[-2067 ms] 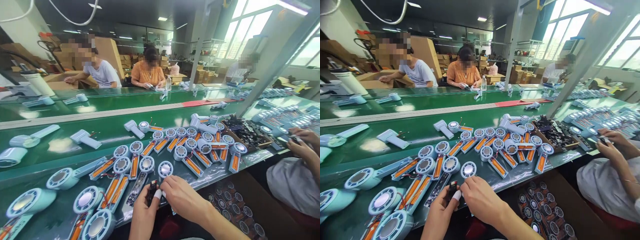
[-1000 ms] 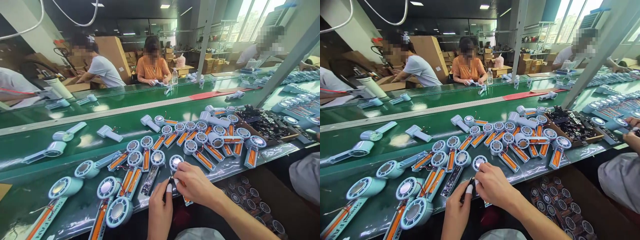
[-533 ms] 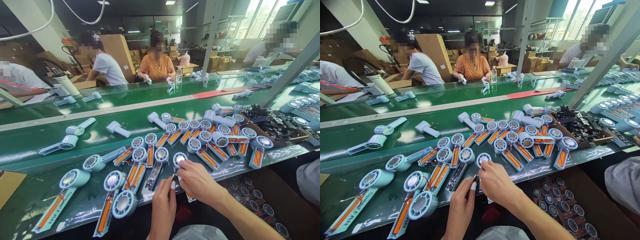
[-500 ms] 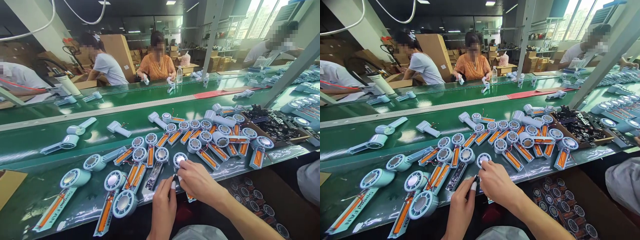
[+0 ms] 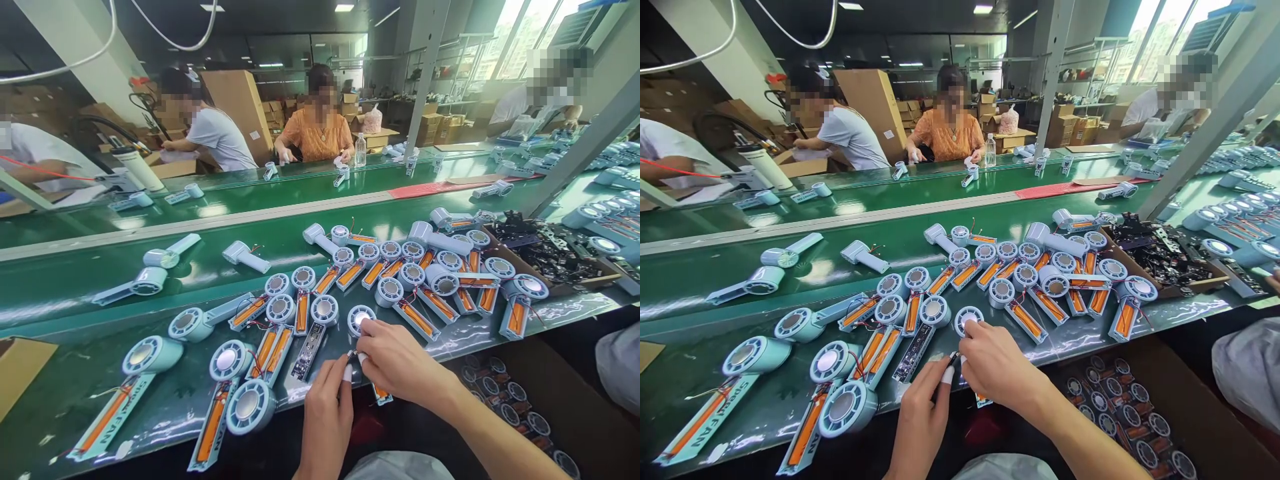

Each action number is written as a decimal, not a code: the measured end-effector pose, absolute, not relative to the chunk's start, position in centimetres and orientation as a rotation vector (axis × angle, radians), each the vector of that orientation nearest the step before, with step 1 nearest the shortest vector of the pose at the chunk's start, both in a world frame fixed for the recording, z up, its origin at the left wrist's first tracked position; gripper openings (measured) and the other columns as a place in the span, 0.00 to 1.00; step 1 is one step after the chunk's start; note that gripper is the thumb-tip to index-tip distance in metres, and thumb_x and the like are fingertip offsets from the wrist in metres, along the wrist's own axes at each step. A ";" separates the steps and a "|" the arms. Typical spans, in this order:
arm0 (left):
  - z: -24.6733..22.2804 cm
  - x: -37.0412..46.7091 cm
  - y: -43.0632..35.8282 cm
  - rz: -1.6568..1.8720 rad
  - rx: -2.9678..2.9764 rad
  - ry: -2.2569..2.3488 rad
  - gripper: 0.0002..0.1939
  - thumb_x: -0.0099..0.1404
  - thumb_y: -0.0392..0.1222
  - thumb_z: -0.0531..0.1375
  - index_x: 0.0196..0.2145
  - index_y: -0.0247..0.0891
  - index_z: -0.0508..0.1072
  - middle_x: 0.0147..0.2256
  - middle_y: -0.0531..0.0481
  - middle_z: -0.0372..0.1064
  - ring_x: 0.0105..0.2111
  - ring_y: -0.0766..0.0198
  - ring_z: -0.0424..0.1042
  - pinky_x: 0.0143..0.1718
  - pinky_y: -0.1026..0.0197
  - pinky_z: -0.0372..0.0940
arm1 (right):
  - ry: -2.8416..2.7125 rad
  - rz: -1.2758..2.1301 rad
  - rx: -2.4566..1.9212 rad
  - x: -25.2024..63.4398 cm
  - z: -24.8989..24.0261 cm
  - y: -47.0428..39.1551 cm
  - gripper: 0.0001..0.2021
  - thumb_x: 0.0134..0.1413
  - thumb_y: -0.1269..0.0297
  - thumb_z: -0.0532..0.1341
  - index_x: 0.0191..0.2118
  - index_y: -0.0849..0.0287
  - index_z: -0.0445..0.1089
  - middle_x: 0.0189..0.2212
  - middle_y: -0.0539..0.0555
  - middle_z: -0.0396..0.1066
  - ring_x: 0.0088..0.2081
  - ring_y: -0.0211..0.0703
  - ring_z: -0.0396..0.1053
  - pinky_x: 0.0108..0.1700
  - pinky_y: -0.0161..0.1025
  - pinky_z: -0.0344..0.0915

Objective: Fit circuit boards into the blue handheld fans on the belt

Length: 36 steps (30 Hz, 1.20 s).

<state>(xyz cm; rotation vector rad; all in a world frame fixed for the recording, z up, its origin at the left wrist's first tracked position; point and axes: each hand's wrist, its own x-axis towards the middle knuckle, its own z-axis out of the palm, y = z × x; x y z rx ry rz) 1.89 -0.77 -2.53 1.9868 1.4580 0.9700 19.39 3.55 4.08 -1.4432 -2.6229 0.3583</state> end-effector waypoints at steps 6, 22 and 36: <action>-2.1 0.8 -0.2 0.889 2.148 1.368 0.21 0.72 0.33 0.47 0.55 0.40 0.75 0.43 0.41 0.76 0.42 0.56 0.79 0.43 0.56 0.74 | -2.540 0.392 -1.411 19.5 3.8 3.6 0.08 0.59 0.75 0.57 0.30 0.58 0.69 0.34 0.51 0.66 0.35 0.40 0.67 0.32 0.37 0.55; 0.1 0.1 1.1 0.784 1.800 1.220 0.18 0.73 0.39 0.50 0.49 0.42 0.79 0.37 0.47 0.76 0.37 0.59 0.75 0.42 0.60 0.70 | -2.436 0.545 -1.139 21.0 2.1 3.5 0.12 0.67 0.74 0.53 0.43 0.57 0.74 0.39 0.54 0.68 0.40 0.42 0.67 0.40 0.36 0.62; -1.7 0.0 0.0 0.890 1.540 1.530 0.22 0.68 0.48 0.51 0.50 0.36 0.78 0.46 0.38 0.79 0.40 0.50 0.78 0.41 0.49 0.74 | -1.914 0.760 -1.337 23.1 2.6 2.3 0.11 0.69 0.69 0.53 0.50 0.53 0.71 0.44 0.53 0.74 0.45 0.43 0.72 0.46 0.37 0.68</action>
